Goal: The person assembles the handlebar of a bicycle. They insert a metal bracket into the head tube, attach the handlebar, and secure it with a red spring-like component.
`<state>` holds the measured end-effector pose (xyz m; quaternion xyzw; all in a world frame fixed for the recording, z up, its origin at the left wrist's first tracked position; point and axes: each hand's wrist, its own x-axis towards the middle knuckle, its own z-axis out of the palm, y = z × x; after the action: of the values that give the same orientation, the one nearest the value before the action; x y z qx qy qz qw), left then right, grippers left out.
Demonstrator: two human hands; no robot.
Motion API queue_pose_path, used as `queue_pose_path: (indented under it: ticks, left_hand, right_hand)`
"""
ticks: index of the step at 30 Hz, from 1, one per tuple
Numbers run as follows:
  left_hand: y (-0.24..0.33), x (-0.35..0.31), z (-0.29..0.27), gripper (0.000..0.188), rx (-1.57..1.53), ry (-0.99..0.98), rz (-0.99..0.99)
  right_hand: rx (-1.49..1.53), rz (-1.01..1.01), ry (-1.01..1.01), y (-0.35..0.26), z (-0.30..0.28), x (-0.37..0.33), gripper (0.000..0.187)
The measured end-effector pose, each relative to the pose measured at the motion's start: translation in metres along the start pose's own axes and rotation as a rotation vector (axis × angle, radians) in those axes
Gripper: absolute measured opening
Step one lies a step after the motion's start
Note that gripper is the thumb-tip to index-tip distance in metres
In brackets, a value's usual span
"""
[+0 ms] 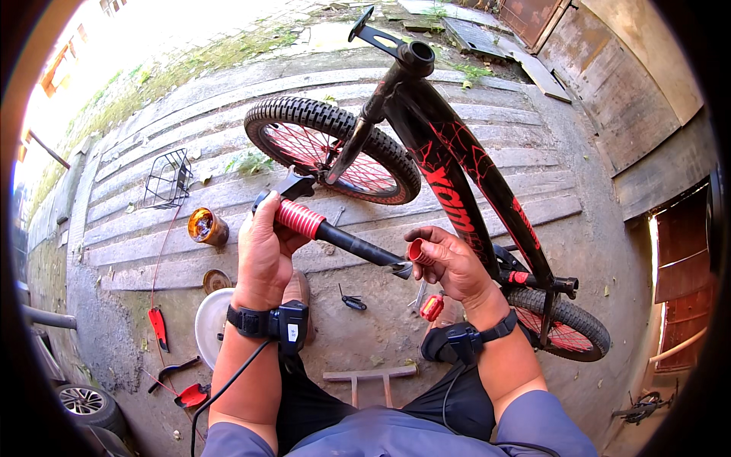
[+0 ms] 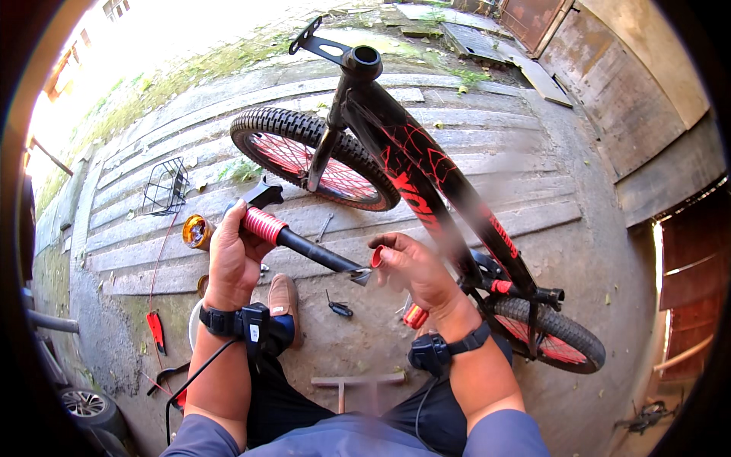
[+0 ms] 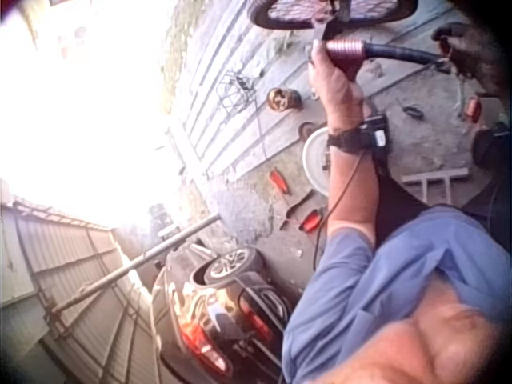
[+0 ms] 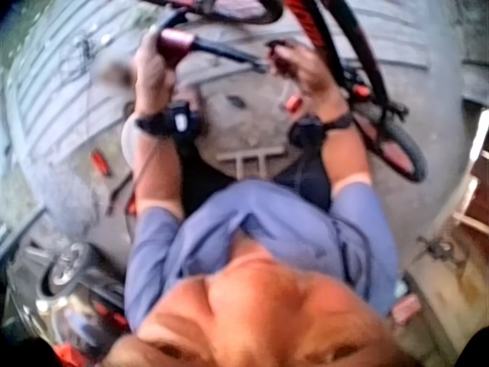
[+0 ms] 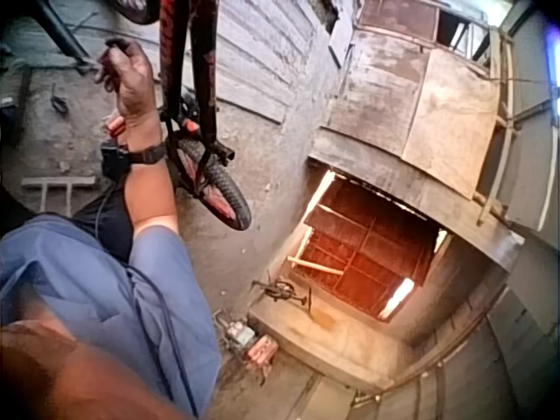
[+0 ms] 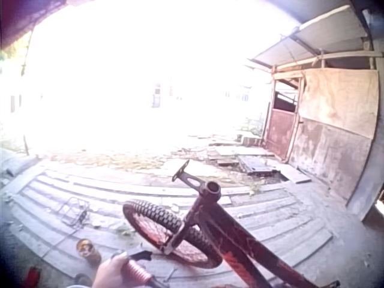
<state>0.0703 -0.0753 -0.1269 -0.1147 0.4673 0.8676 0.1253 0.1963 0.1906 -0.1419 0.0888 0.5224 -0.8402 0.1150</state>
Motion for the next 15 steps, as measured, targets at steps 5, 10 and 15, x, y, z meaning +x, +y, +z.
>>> queue_pose_path:
  ticks: [5,10,15]
  left_hand:
    - [0.0002,-0.0005,-0.0003,0.025,-0.003,-0.003,0.001]
    - [0.0001,0.0001,-0.0003,0.025,-0.005,-0.005,-0.001]
    - [-0.0004,0.0004,-0.0015,0.025,-0.007,-0.016,0.004]
  right_hand:
    - [0.017,0.001,-0.005,0.0,0.0005,0.0003,0.035]
    - [0.025,0.008,0.0,0.0006,-0.0006,0.0007,0.035]
    - [0.025,0.01,-0.001,0.0001,-0.0001,-0.0001,0.036]
